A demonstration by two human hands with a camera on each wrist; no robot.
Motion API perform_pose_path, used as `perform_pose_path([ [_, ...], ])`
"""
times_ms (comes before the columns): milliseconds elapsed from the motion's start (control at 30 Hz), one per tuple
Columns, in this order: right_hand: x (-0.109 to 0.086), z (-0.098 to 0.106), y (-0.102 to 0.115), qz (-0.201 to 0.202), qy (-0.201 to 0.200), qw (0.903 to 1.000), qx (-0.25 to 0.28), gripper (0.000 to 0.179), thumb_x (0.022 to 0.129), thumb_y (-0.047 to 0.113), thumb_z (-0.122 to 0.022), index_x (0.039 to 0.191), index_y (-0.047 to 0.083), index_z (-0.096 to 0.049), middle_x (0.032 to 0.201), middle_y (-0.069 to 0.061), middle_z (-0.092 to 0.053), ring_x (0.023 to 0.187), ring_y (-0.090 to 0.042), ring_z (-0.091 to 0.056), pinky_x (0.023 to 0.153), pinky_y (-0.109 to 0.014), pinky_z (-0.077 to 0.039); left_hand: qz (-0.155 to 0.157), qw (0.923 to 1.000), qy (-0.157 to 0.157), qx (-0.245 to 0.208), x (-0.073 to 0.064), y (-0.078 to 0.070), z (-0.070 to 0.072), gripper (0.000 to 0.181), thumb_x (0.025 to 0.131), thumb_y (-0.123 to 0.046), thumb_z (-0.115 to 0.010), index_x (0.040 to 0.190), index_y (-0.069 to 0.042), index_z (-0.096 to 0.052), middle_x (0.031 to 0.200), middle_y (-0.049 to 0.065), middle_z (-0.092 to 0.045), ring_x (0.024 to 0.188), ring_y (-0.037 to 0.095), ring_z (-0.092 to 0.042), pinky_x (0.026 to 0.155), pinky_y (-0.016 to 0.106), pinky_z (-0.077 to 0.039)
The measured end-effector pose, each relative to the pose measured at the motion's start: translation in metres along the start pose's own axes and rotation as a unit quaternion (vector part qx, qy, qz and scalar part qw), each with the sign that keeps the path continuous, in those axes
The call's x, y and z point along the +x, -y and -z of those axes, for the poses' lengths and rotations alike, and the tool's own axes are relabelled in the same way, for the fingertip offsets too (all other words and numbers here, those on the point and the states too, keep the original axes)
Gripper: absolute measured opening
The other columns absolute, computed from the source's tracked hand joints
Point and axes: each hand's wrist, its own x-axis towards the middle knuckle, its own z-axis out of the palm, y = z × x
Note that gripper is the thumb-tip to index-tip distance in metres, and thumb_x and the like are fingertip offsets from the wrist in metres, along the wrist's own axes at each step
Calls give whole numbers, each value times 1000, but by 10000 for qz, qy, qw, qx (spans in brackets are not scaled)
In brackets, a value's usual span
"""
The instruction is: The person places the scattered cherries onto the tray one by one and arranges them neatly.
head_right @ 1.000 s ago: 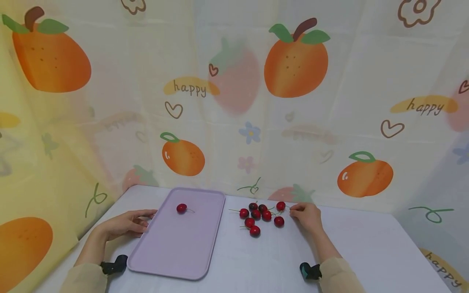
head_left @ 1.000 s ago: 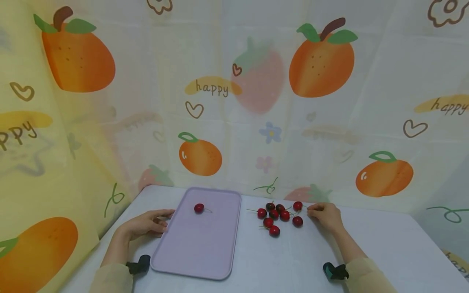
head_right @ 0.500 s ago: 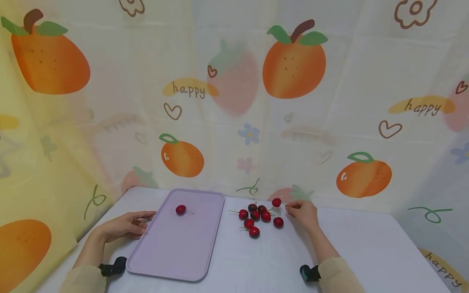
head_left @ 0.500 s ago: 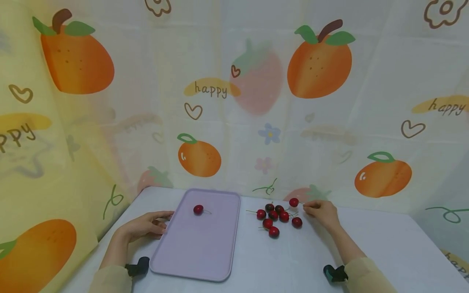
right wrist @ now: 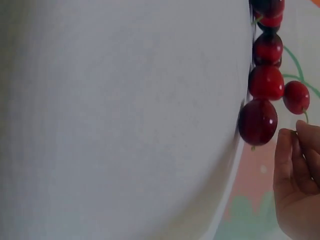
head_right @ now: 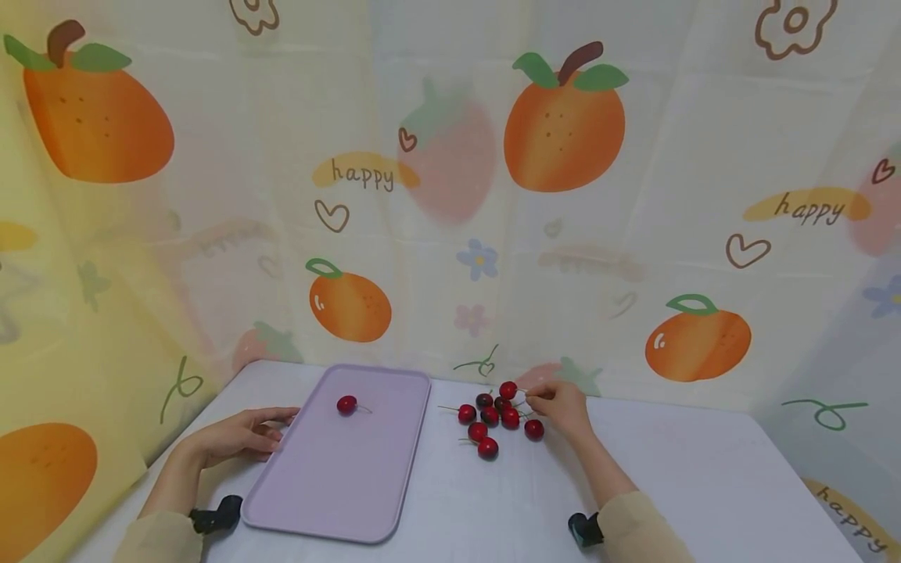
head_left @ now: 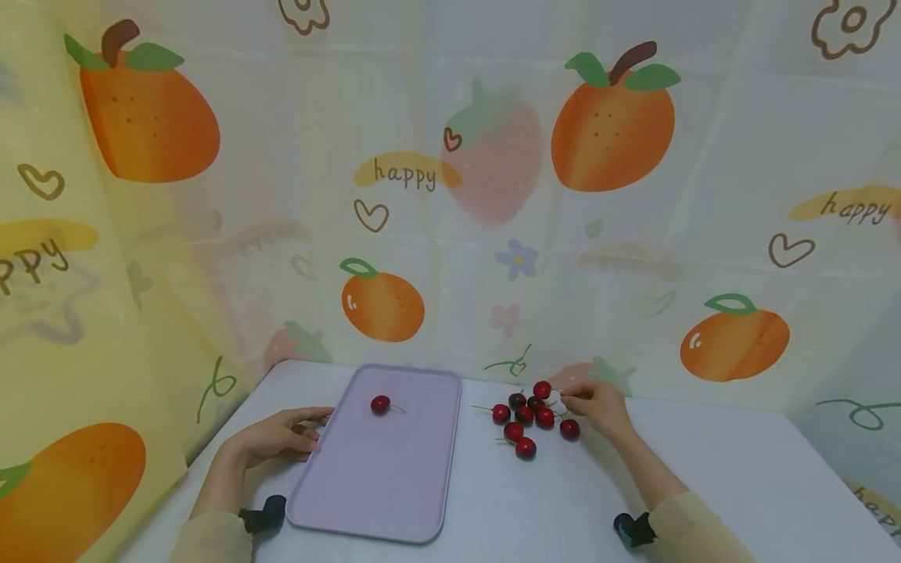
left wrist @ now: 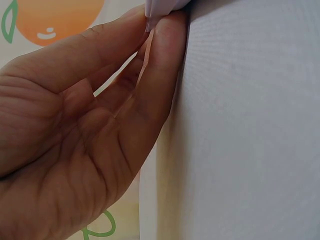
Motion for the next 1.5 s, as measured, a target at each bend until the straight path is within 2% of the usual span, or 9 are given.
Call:
perform_pose_path([
  [233,2,-10,11,92,13,9991,-422,14,89,13,-70,98,3,-75,94,-13,-75,80,-14,-67,69,-23,-56,-22,10000,21,-35,0,3,0,70,90,-4,-61,152,3,-29,140,29,-38,94,15,-52,78,23,-55],
  [400,3,-15,23,159,-36,9992,-358,11,88,12,-71,96,6,-76,95,-11,-74,81,-15,-66,71,-25,-57,-17,10000,7,0,0,2,0,70,90,-4,-61,152,3,-29,141,29,-37,95,15,-52,78,23,-55],
  [667,0,-28,44,124,124,9994,-300,13,89,12,-70,99,8,-77,96,-10,-75,82,-15,-64,73,-27,-57,20,10000,-41,28,0,0,1,71,89,-4,-62,152,2,-30,145,29,-35,95,14,-53,79,23,-55],
  [867,-4,-44,57,152,190,9997,49,12,88,11,-71,97,7,-77,96,-10,-76,81,-14,-67,79,-29,-58,-8,10000,-42,-3,0,1,0,70,89,-3,-61,152,3,-30,144,30,-35,95,15,-52,79,23,-55],
  [1000,-4,-57,64,123,210,9996,170,9,86,11,-72,94,9,-77,91,-8,-75,76,-12,-65,72,-22,-55,-7,10000,-46,-2,0,1,0,70,89,-3,-61,152,3,-30,144,30,-35,95,15,-52,79,23,-55],
  [1133,-6,-69,73,289,285,9989,219,7,85,10,-73,90,9,-78,83,-6,-74,71,-11,-62,65,-21,-51,-37,10000,-52,10,0,0,0,71,89,-3,-61,152,4,-30,145,31,-35,96,15,-52,79,23,-55],
  [1300,-8,-83,87,301,446,9977,412,7,85,13,-74,91,10,-78,83,-2,-74,72,-10,-61,67,-22,-51,-82,10000,-28,-14,0,1,1,71,89,-3,-61,152,4,-30,146,32,-34,96,15,-53,80,23,-55],
  [1500,-11,-99,100,497,540,9954,618,6,85,12,-74,90,10,-78,86,-7,-76,71,-14,-66,66,-23,-52,-6,10000,-31,-62,1,3,2,71,89,-5,-62,152,2,-31,146,30,-36,96,14,-55,79,24,-56],
])
